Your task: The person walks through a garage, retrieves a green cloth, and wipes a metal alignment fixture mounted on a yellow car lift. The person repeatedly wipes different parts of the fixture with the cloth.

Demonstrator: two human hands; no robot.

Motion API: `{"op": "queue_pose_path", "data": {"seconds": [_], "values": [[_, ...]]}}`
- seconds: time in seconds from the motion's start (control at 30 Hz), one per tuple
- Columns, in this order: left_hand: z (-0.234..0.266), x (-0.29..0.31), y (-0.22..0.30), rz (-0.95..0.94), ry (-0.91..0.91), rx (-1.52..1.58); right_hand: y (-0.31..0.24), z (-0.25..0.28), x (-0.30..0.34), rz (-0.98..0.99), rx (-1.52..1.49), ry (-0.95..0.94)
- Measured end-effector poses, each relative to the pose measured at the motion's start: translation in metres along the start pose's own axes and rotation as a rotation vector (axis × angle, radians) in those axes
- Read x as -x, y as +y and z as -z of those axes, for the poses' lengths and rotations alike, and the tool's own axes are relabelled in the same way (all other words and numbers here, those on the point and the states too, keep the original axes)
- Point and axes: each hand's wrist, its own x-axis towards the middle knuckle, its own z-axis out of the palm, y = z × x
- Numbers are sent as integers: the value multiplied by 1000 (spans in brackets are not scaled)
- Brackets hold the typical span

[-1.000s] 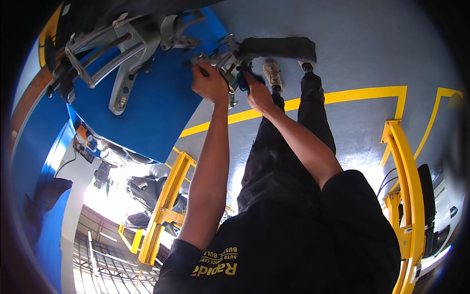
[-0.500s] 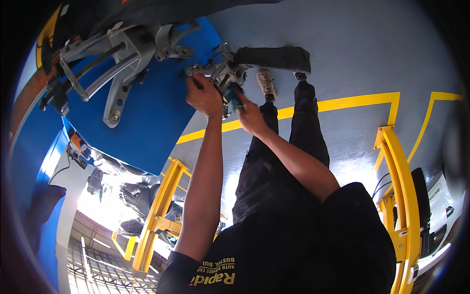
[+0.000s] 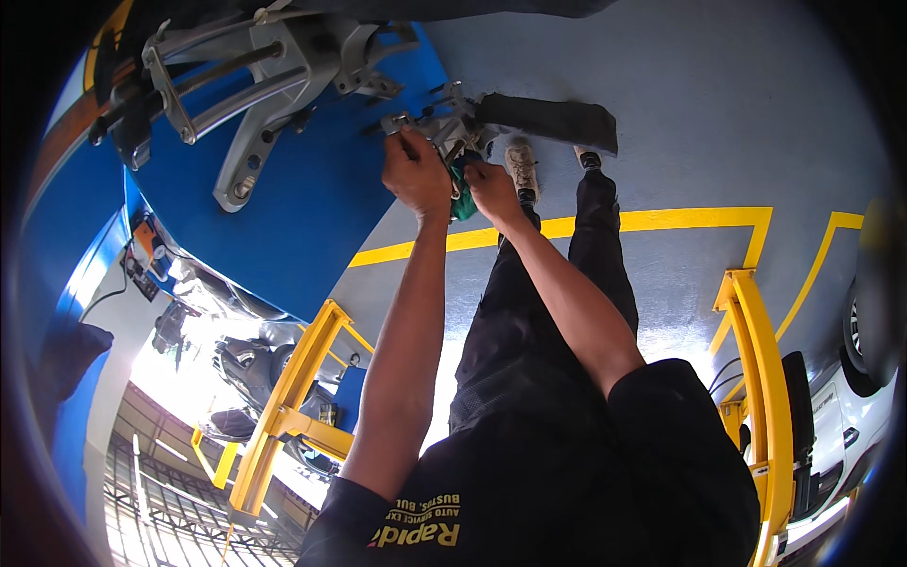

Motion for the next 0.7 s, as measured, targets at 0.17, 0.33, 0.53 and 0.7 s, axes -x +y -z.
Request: {"op": "queue_pose_path", "data": {"seconds": [0.17, 0.33, 0.53, 0.7], "values": [[4, 2, 5, 1, 12, 52, -1, -6, 19, 21, -58, 51], [1, -3, 8, -49, 27, 64, 38, -8, -36, 106, 49, 113], [16, -3, 1, -53, 0, 135, -5, 32, 6, 1, 57, -228], [33, 5, 7, 48, -58, 526, -57, 82, 50, 378, 351, -83]]}}
